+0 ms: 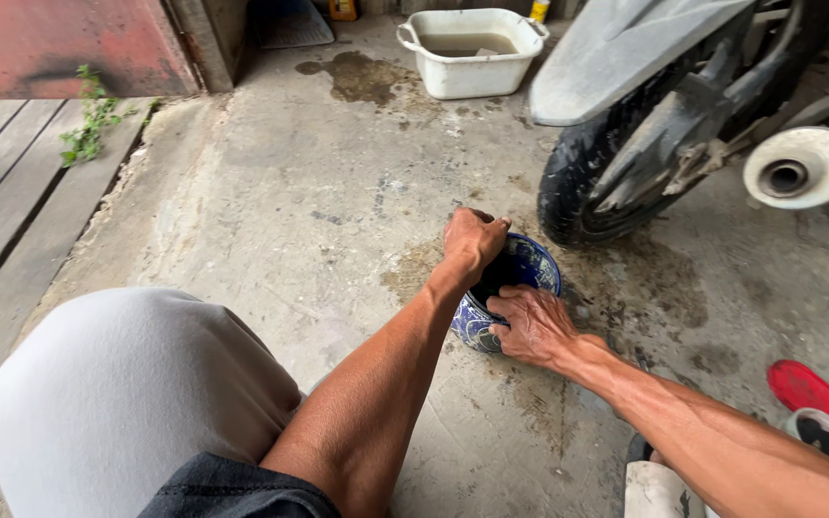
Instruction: The person scrubs the rear motorcycle tire with a green brush, repeatedly dipping it into a small container of liquid. The person rotates the tire by hand to access different sections and continues scrubbing the tire surface.
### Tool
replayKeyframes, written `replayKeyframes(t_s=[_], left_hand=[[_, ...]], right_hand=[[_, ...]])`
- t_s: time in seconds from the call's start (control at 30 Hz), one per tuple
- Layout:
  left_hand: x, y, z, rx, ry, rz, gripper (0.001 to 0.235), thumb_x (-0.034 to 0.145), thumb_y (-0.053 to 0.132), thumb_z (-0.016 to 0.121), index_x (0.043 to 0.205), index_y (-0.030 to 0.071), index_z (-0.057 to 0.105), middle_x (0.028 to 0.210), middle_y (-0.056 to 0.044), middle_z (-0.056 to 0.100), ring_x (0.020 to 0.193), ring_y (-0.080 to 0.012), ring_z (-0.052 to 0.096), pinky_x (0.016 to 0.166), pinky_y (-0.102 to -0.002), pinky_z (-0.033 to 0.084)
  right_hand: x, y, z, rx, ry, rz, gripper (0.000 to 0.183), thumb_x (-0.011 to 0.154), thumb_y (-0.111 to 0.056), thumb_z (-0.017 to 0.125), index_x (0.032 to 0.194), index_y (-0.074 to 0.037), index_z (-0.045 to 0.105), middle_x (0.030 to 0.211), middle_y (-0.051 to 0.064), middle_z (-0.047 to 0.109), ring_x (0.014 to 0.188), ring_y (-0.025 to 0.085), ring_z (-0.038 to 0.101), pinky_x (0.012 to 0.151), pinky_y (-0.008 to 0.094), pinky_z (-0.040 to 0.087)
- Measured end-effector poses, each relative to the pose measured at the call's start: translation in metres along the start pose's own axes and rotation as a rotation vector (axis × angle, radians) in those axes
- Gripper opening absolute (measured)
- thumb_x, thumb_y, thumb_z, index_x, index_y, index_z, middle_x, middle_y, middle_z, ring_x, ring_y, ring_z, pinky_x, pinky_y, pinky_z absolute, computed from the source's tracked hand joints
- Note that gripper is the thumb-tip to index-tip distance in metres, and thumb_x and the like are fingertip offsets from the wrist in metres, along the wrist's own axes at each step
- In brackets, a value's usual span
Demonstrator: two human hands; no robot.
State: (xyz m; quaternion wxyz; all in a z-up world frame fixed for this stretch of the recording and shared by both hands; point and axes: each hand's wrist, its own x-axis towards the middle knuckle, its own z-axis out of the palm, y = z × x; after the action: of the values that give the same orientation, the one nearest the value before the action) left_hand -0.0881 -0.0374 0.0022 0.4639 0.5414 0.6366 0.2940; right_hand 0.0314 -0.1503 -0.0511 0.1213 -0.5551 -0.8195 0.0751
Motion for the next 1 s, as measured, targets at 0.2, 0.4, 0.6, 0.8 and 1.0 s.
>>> replayKeyframes(t_s=[0.2,0.4,0.6,0.8,1.0], left_hand=[[0.004,-0.005,-0.012,0.044,0.123,0.12,0.039,0.086,0.032,0.076,0.11,0.002,0.079,0.109,-0.024,0.076,0.104,-0.0361,0.073,0.097,-0.043,0.055],[0.025,0.002,-0.006,-0.061,0.198,0.06,0.04,0.086,0.032,0.073,0.115,0.005,0.078,0.11,-0.025,0.076,0.104,-0.0365,0.074,0.099,-0.043,0.054],[0.062,0.014,-0.012,-0.086,0.362,0.088,0.039,0.086,0.033,0.073,0.112,0.004,0.08,0.112,-0.023,0.075,0.11,-0.0388,0.069,0.102,-0.044,0.05],[0.071,0.059,-0.076,-0.147,0.434,0.031,0.042,0.086,0.035,0.071,0.11,0.002,0.08,0.11,-0.022,0.077,0.109,-0.036,0.073,0.1,-0.041,0.052],[0.055,0.139,-0.158,-0.186,0.489,-0.06,0.044,0.086,0.037,0.072,0.113,0.003,0.076,0.11,-0.02,0.077,0.107,-0.0344,0.073,0.099,-0.041,0.053]], right_hand=[[0.02,-0.008,0.009,-0.007,0.041,-0.108,0.021,0.077,-0.02,0.077,0.083,-0.008,0.062,0.089,0.011,0.063,0.09,0.035,0.064,0.074,0.054,0.052],[0.049,0.005,0.019,0.028,-0.049,-0.078,0.019,0.078,-0.018,0.075,0.086,-0.007,0.062,0.089,0.009,0.063,0.09,0.032,0.065,0.075,0.051,0.055],[0.093,0.022,0.023,0.197,0.045,-0.266,0.024,0.074,-0.008,0.066,0.098,-0.008,0.066,0.099,0.009,0.067,0.086,0.035,0.065,0.07,0.055,0.054],[0.131,-0.003,-0.013,0.206,-0.005,-0.195,0.024,0.071,-0.007,0.068,0.095,-0.009,0.064,0.085,0.013,0.059,0.082,0.038,0.061,0.065,0.055,0.05],[0.163,-0.043,-0.088,0.247,-0.081,-0.212,0.029,0.071,-0.016,0.08,0.089,-0.008,0.058,0.082,0.015,0.057,0.081,0.039,0.06,0.066,0.054,0.048]])
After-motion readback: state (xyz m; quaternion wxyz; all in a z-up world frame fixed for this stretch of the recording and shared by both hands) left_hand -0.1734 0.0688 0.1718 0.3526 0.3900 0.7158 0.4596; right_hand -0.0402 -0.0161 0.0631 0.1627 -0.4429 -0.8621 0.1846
